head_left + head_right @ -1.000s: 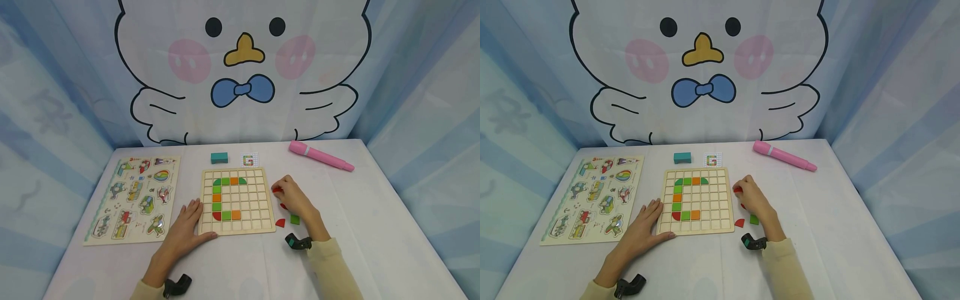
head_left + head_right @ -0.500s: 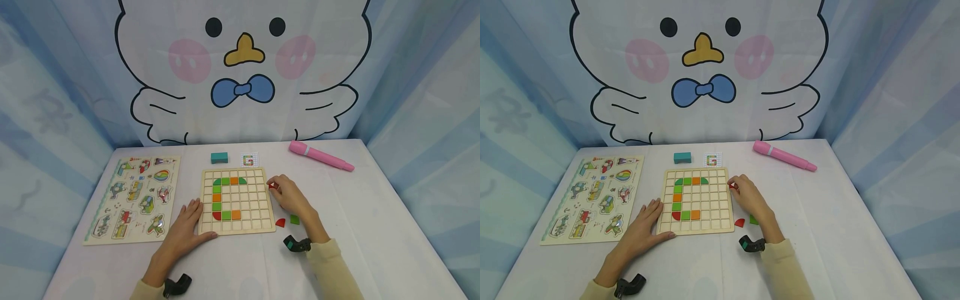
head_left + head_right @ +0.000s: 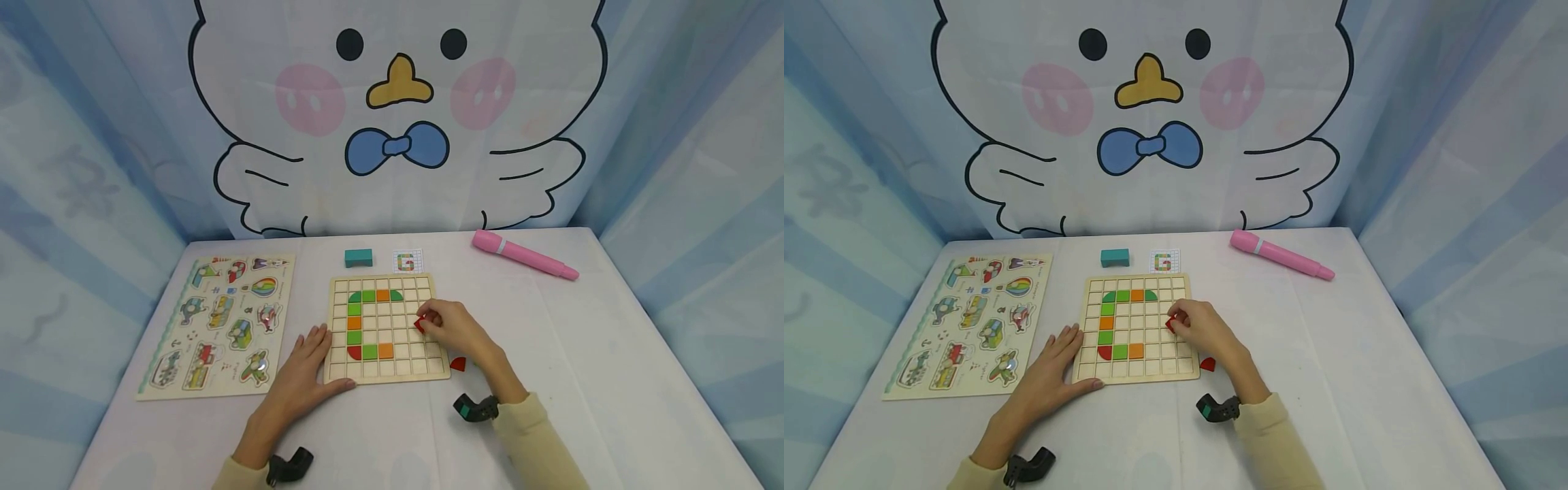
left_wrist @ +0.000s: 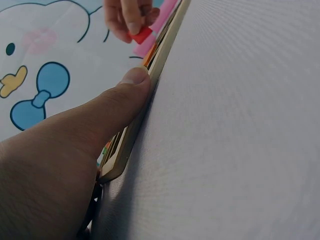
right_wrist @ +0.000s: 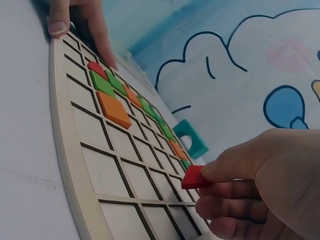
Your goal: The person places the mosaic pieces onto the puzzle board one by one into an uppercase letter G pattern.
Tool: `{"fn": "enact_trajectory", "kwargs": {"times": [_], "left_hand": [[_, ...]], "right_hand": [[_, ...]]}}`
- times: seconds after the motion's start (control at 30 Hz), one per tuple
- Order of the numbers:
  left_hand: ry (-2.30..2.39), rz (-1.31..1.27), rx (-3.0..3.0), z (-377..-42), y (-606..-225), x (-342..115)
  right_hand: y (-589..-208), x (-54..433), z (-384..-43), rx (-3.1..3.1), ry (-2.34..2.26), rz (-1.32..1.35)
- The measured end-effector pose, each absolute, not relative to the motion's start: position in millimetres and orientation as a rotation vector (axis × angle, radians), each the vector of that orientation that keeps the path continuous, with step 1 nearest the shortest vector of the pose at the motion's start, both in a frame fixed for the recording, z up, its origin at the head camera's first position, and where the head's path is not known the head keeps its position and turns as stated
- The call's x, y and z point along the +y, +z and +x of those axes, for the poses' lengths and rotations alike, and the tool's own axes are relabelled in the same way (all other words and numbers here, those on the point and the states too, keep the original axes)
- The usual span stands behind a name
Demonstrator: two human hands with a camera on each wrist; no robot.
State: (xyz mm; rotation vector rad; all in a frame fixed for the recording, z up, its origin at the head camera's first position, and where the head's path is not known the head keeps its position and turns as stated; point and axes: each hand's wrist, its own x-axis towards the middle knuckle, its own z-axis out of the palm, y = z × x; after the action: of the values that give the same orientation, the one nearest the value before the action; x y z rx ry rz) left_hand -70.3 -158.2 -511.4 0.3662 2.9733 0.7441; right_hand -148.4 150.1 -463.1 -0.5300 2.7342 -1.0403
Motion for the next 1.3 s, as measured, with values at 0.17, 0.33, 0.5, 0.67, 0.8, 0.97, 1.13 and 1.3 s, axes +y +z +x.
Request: {"fn": "enact_trajectory", "kwargs": {"times": [0.17, 0.33, 0.5, 0.67, 0.8, 0.97, 1.13, 1.3], "left_hand": [[0.744, 0.372, 2.979, -70, -511, -158], [0.744, 0.381, 2.99, -70, -511, -158], [0.75, 0.387, 2.989, -70, -512, -158], [0.742, 0.389, 2.988, -70, -512, -158], [0.739, 0.386, 2.986, -71, -511, -158], [0.738, 0.38, 2.983, -71, -511, -158], [0.732, 0.372, 2.974, -71, -511, -158], [0.746, 0.371, 2.973, -70, -509, -157]], "right_hand": [[-465, 147, -146, 2.645, -1.038, -0.628], [-467, 142, -144, 2.558, -1.04, -0.721], [-471, 137, -142, 2.521, -1.022, -0.747], [-472, 134, -140, 2.513, -1.012, -0.727], [-471, 133, -139, 2.519, -1.009, -0.732], [-472, 130, -138, 2.54, -0.974, -0.756], [-475, 127, -137, 2.577, -0.926, -0.773], [-477, 125, -136, 2.61, -0.905, -0.793]]}}
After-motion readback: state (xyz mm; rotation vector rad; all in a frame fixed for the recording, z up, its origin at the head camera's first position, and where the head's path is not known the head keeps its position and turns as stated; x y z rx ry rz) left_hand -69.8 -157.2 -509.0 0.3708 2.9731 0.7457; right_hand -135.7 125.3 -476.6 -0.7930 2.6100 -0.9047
